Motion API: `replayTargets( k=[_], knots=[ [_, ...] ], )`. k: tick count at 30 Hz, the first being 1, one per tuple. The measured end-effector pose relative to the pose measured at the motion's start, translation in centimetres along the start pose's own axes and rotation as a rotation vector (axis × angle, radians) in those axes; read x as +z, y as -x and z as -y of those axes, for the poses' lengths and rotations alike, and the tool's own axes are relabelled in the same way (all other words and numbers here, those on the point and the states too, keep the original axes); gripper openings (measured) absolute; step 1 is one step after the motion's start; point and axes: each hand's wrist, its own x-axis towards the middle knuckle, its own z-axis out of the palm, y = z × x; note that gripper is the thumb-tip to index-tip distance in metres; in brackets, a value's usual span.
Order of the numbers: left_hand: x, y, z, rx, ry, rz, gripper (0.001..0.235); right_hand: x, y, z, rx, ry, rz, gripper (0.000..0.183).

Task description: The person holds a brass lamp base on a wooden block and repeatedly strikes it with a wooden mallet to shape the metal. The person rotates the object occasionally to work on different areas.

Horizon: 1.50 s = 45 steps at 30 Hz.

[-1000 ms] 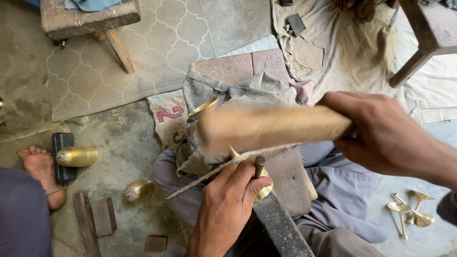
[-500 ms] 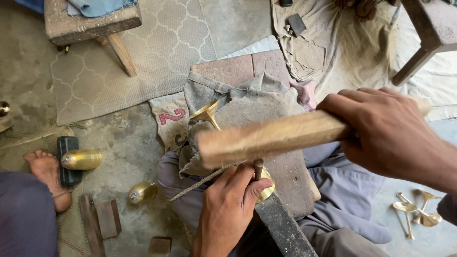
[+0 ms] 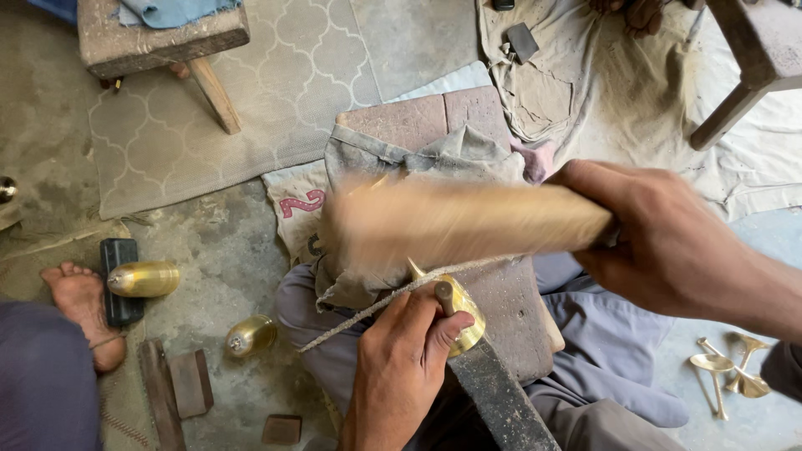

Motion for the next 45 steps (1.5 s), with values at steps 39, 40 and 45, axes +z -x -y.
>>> replayTargets(
  k=[39, 40, 45],
  knots=[
    [0.6, 0.6, 0.2, -0.022, -0.031, -0.093, 0.031, -1.1, -1.4, 1.2, -0.066, 0.231, -0.004, 0.041],
    [0.7, 0.8, 0.3, -0.043, -0.003, -0.090, 0.031, -1.0, -1.3, 1.1, 0.010, 0.131, 0.048, 0.038],
    [1.0, 1.2, 0.4, 0.024, -0.057, -0.146, 0.030, -0.7, -0.6, 0.7, -0.059, 0.318, 0.030, 0.044]
  ],
)
